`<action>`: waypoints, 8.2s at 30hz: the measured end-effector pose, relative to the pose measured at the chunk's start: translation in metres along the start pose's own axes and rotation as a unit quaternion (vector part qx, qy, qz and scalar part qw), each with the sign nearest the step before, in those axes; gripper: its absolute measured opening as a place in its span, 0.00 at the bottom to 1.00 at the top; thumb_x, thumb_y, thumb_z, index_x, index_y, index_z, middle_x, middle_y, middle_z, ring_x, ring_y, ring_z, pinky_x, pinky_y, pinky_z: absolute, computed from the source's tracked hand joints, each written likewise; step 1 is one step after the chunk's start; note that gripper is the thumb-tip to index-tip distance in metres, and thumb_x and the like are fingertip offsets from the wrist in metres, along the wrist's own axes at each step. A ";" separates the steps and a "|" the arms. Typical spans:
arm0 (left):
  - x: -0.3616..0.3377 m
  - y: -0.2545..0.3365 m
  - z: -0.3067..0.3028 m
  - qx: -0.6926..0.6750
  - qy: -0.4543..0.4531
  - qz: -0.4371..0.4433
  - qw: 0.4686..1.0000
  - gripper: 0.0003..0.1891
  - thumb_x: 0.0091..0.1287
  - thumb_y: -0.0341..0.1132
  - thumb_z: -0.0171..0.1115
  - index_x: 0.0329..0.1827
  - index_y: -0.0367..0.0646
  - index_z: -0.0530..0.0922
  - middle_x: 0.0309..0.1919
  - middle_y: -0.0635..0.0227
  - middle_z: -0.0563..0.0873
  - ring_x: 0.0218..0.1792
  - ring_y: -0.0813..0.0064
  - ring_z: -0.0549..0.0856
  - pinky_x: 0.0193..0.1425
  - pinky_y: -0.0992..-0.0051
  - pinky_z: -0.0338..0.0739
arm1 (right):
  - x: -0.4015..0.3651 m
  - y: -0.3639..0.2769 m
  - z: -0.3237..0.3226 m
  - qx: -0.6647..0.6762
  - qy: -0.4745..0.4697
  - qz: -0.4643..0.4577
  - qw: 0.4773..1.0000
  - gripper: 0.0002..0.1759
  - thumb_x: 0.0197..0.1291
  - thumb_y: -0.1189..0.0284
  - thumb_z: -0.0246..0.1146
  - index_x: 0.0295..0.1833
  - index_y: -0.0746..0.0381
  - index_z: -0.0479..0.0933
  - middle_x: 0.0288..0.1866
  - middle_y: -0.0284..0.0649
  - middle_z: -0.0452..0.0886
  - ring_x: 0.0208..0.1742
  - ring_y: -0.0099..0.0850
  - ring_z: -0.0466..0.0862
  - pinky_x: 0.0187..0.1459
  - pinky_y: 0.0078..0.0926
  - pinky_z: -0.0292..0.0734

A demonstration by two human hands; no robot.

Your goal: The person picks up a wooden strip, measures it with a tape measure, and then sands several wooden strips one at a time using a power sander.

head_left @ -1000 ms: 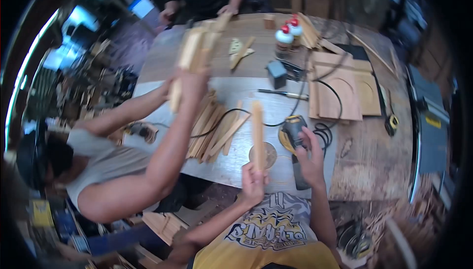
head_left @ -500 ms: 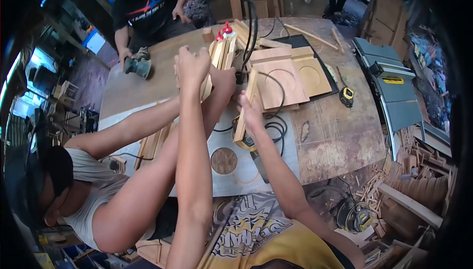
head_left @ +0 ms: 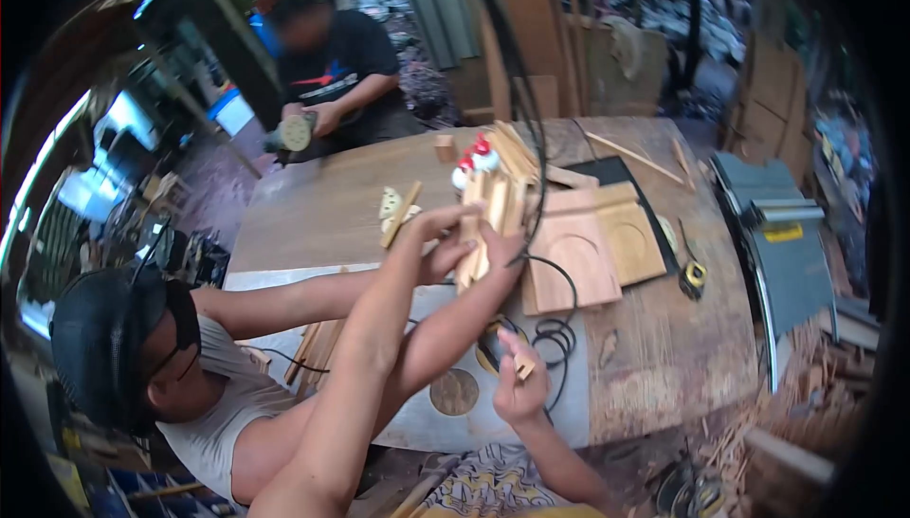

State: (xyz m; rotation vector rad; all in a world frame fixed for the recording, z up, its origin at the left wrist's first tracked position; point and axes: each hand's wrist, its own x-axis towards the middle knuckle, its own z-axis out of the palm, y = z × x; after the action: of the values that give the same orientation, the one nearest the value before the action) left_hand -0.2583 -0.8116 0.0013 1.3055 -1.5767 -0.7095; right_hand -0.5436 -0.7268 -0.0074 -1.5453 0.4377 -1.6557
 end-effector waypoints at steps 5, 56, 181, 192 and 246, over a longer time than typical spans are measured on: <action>0.025 -0.022 0.013 -0.004 -0.022 0.031 0.999 0.37 0.63 0.51 0.63 0.65 0.25 0.72 0.58 0.35 0.80 0.65 0.48 0.79 0.67 0.59 0.73 | 0.077 -0.015 0.028 -0.157 -0.206 0.090 0.962 0.19 0.66 0.80 0.58 0.62 0.73 0.72 0.58 0.58 0.81 0.61 0.50 0.82 0.63 0.41 0.76; -0.018 -0.095 0.061 -0.371 0.044 -0.371 0.850 0.38 0.62 0.52 0.74 0.68 0.34 0.73 0.53 0.55 0.86 0.48 0.67 0.89 0.52 0.70 0.85 | 0.070 0.222 0.055 0.163 0.009 0.662 0.732 0.37 0.63 0.51 0.69 0.68 0.64 0.70 0.59 0.51 0.80 0.58 0.44 0.83 0.61 0.42 0.80; -0.032 -0.118 0.117 0.272 0.298 -0.366 0.839 0.17 0.67 0.40 0.61 0.50 0.34 0.78 0.50 0.48 0.83 0.58 0.47 0.77 0.65 0.53 0.68 | -0.119 0.005 -0.327 -0.502 0.147 0.344 0.780 0.23 0.65 0.60 0.66 0.49 0.73 0.81 0.49 0.56 0.84 0.54 0.48 0.82 0.61 0.41 0.72; -0.099 -0.092 0.076 0.111 0.279 -0.296 0.907 0.13 0.73 0.35 0.52 0.53 0.34 0.75 0.47 0.41 0.80 0.48 0.39 0.80 0.57 0.52 0.74 | -0.144 0.011 -0.330 -0.580 0.221 0.278 0.733 0.14 0.62 0.70 0.67 0.48 0.69 0.83 0.53 0.51 0.82 0.60 0.45 0.78 0.63 0.40 0.71; -0.325 0.115 0.099 -0.338 0.432 -0.258 0.795 0.19 0.57 0.15 0.70 0.27 0.46 0.66 0.46 0.51 0.85 0.40 0.74 0.86 0.48 0.76 0.84 | -0.077 -0.009 0.099 0.218 -0.206 0.554 0.777 0.24 0.75 0.71 0.54 0.71 0.66 0.59 0.38 0.37 0.78 0.32 0.26 0.79 0.37 0.23 0.78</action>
State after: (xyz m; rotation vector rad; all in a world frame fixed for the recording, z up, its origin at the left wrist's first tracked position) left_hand -0.3984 -0.4829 -0.0331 1.2132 -0.1602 -0.7371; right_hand -0.4593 -0.6373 -0.0329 -0.8997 0.5216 -0.4149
